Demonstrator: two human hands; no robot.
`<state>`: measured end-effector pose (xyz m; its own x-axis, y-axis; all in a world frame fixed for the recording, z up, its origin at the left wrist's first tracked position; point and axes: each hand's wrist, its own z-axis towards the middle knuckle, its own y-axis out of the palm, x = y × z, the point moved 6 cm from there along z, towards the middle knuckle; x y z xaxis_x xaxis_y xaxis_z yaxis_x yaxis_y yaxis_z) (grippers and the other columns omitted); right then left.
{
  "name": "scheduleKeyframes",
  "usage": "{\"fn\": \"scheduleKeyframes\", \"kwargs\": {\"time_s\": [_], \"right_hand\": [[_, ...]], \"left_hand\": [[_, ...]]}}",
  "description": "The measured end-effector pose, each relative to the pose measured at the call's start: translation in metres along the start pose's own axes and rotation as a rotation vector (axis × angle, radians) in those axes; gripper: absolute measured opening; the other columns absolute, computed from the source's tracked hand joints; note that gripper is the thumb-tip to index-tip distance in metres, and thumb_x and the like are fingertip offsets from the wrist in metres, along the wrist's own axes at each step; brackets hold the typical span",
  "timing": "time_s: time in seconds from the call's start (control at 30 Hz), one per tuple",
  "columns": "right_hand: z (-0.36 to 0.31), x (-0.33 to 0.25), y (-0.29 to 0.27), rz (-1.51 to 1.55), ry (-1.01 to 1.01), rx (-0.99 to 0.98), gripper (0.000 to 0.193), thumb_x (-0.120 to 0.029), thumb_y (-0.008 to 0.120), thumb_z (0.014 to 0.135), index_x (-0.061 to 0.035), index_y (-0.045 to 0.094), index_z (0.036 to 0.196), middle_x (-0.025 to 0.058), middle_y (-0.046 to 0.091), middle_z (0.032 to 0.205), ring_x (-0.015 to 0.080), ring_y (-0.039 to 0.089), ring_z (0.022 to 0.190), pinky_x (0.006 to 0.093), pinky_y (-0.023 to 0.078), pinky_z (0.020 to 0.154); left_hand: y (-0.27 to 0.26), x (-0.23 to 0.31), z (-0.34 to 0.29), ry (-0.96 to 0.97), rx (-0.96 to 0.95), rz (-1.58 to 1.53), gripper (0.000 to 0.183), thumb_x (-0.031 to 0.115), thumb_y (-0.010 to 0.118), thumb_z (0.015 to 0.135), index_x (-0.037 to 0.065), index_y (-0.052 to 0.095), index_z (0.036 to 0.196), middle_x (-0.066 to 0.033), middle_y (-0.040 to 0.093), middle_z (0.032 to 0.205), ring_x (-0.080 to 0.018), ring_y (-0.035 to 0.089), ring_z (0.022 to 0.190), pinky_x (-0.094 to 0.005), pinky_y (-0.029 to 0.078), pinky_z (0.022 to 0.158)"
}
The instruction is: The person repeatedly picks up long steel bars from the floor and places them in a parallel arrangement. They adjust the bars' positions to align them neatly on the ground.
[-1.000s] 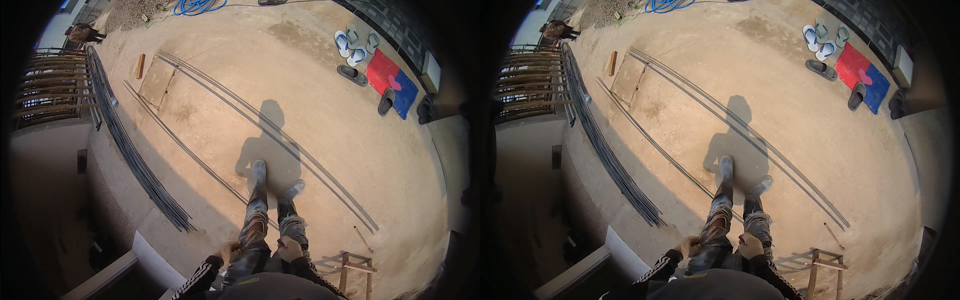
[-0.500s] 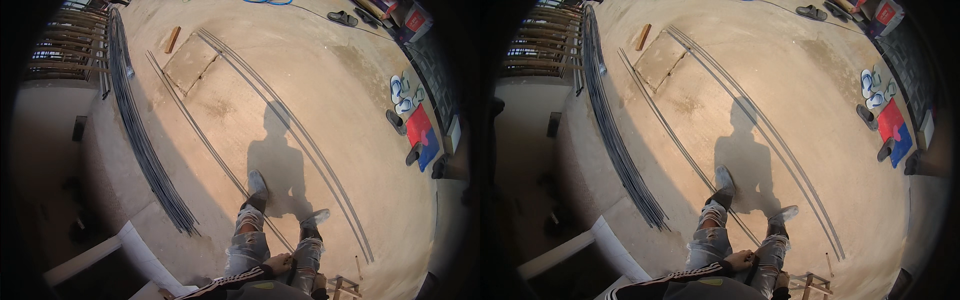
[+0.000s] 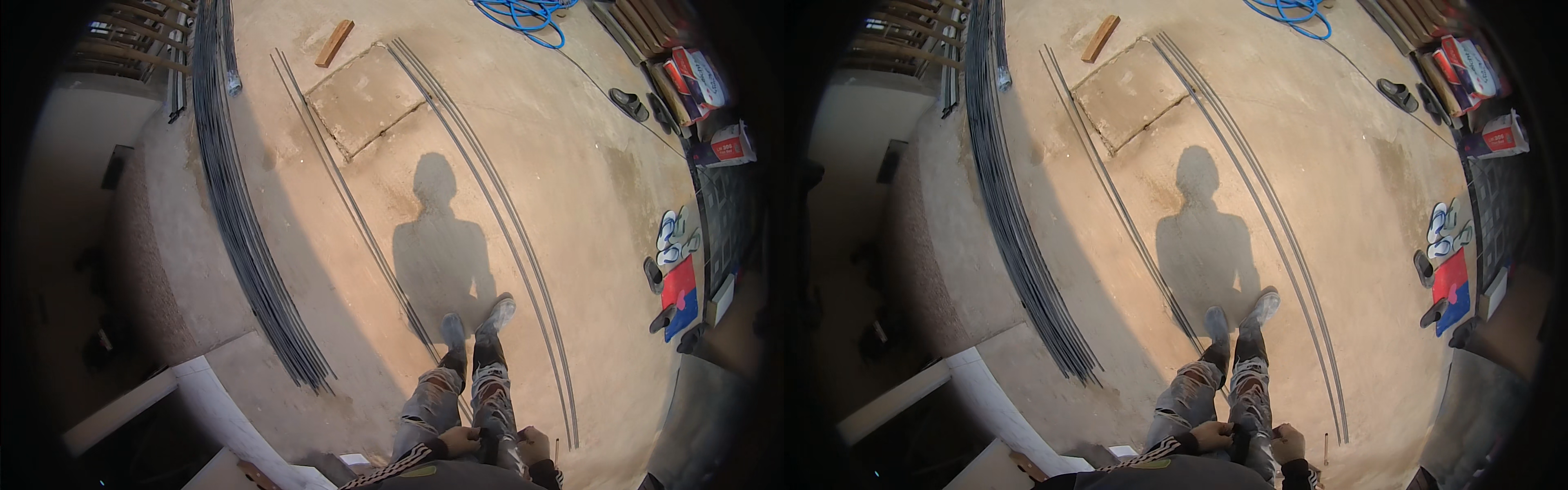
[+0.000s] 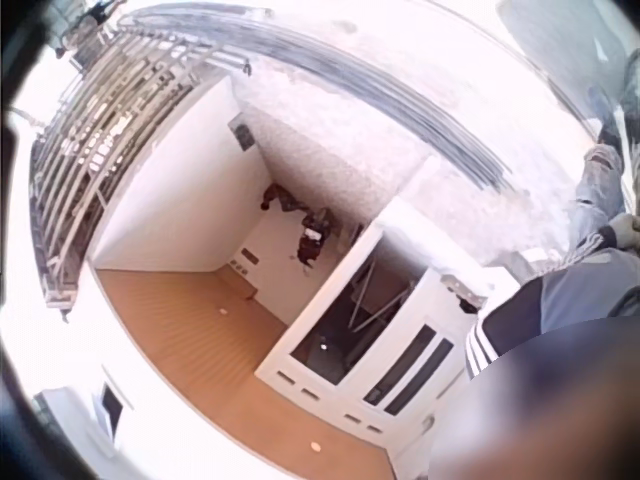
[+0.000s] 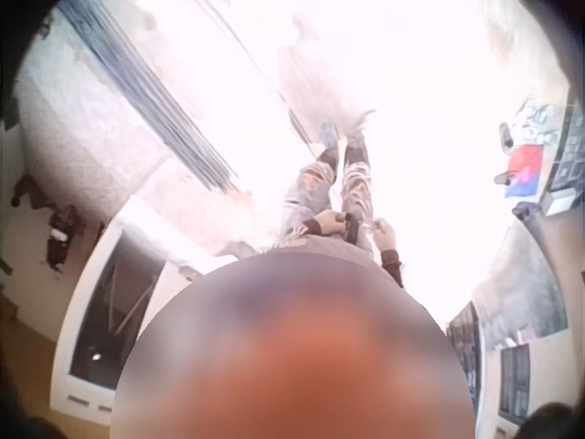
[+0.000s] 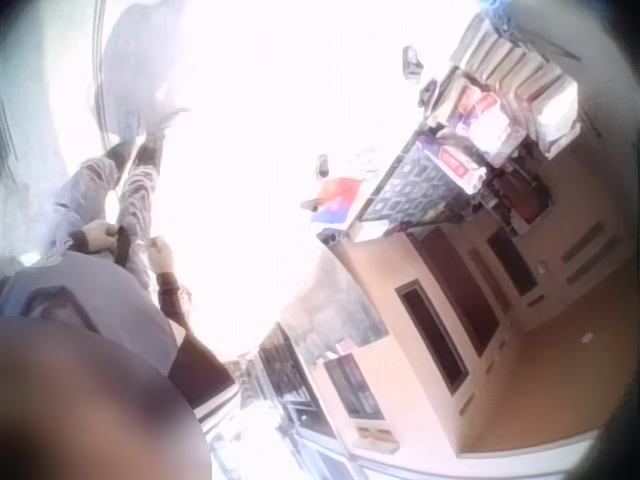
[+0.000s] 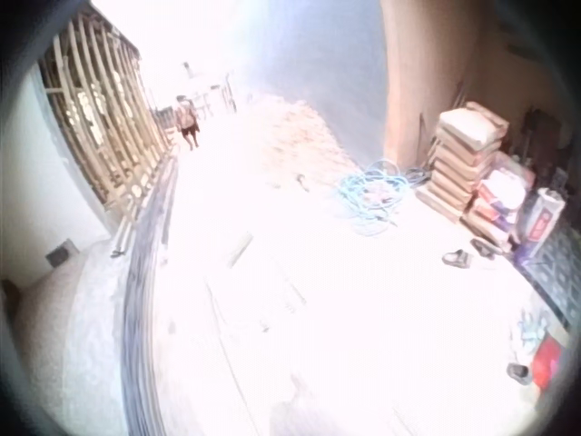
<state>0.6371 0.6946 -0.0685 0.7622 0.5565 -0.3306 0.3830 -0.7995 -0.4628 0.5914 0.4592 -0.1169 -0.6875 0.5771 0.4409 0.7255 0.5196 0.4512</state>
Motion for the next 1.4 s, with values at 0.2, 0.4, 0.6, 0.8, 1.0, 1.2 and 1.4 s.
{"fn": "scheduleKeyframes", "kwargs": {"time_s": [0.2, 0.4, 0.6, 0.8, 1.0, 1.2, 1.4], "right_hand": [[0.083, -0.163, -0.065, 0.050, -0.151, -0.010, 0.018, -0.003, 0.061, 0.071, 0.0009, 0.070, 0.087, 0.0161, 0.070, 0.083, 0.0325, 0.070, 0.078, 0.0396, 0.055, 0.071], [0.236, -0.284, -0.121, 0.158, -0.205, -0.030, 0.023, 0.001, 0.057, 0.070, 0.0018, 0.069, 0.090, 0.0153, 0.070, 0.081, 0.0299, 0.070, 0.076, 0.0369, 0.055, 0.069], [0.299, -0.340, -0.162, 0.413, 0.092, -0.141, 0.026, 0.004, 0.048, 0.070, 0.0035, 0.065, 0.090, 0.0095, 0.069, 0.081, 0.0190, 0.064, 0.071, 0.0301, 0.050, 0.068], [0.369, -0.422, -0.176, 0.441, 0.070, -0.083, 0.025, 0.008, 0.054, 0.076, 0.0030, 0.068, 0.096, 0.0120, 0.072, 0.082, 0.0194, 0.068, 0.075, 0.0316, 0.053, 0.071], [0.439, -0.527, -0.149, 0.648, 0.194, -0.028, 0.015, 0.004, 0.059, 0.081, 0.0022, 0.068, 0.093, 0.0102, 0.071, 0.082, 0.0176, 0.067, 0.075, 0.0312, 0.052, 0.070], [0.517, -0.606, -0.132, 0.702, 0.120, -0.260, 0.025, -0.024, 0.070, 0.083, -0.0001, 0.070, 0.093, 0.0062, 0.068, 0.080, 0.0179, 0.065, 0.074, 0.0336, 0.053, 0.073], [0.749, -0.629, -0.108, 0.898, 0.143, 0.325, 0.013, -0.013, 0.067, 0.095, -0.0013, 0.065, 0.100, 0.0035, 0.062, 0.086, 0.0117, 0.061, 0.076, 0.0282, 0.052, 0.073]], "left_hand": [[-0.114, 0.041, -0.007, 0.063, 0.140, -0.135, 0.021, 0.019, 0.068, 0.085, 0.000, 0.065, 0.094, -0.0054, 0.062, 0.078, -0.0142, 0.059, 0.076, -0.0321, 0.048, 0.074], [-0.258, 0.175, 0.003, 0.082, 0.186, -0.293, 0.016, 0.013, 0.063, 0.089, 0.003, 0.067, 0.100, -0.0001, 0.066, 0.083, -0.0108, 0.059, 0.079, -0.0305, 0.049, 0.078], [-0.375, 0.332, -0.025, 0.016, 0.259, -0.031, 0.019, 0.007, 0.061, 0.095, -0.001, 0.066, 0.110, -0.0044, 0.068, 0.094, -0.0121, 0.063, 0.087, -0.0270, 0.050, 0.084], [-0.518, 0.441, -0.070, 0.194, 0.463, -0.279, 0.024, 0.001, 0.060, 0.093, -0.002, 0.064, 0.117, -0.0053, 0.066, 0.103, -0.0107, 0.061, 0.094, -0.0256, 0.050, 0.087], [-0.771, 0.550, -0.105, 0.300, 0.746, -0.339, 0.032, 0.005, 0.063, 0.094, 0.000, 0.061, 0.126, -0.0105, 0.069, 0.114, -0.0138, 0.064, 0.105, -0.0275, 0.052, 0.091], [-1.025, 0.627, -0.067, 0.510, 0.932, -0.333, 0.037, 0.023, 0.073, 0.095, -0.002, 0.062, 0.119, -0.0091, 0.069, 0.100, -0.0179, 0.066, 0.092, -0.0326, 0.055, 0.085], [-1.185, 0.612, 0.096, 0.264, 0.728, -0.260, 0.028, 0.018, 0.065, 0.095, 0.003, 0.064, 0.118, -0.0025, 0.068, 0.102, -0.0144, 0.066, 0.092, -0.0301, 0.053, 0.082]]}}
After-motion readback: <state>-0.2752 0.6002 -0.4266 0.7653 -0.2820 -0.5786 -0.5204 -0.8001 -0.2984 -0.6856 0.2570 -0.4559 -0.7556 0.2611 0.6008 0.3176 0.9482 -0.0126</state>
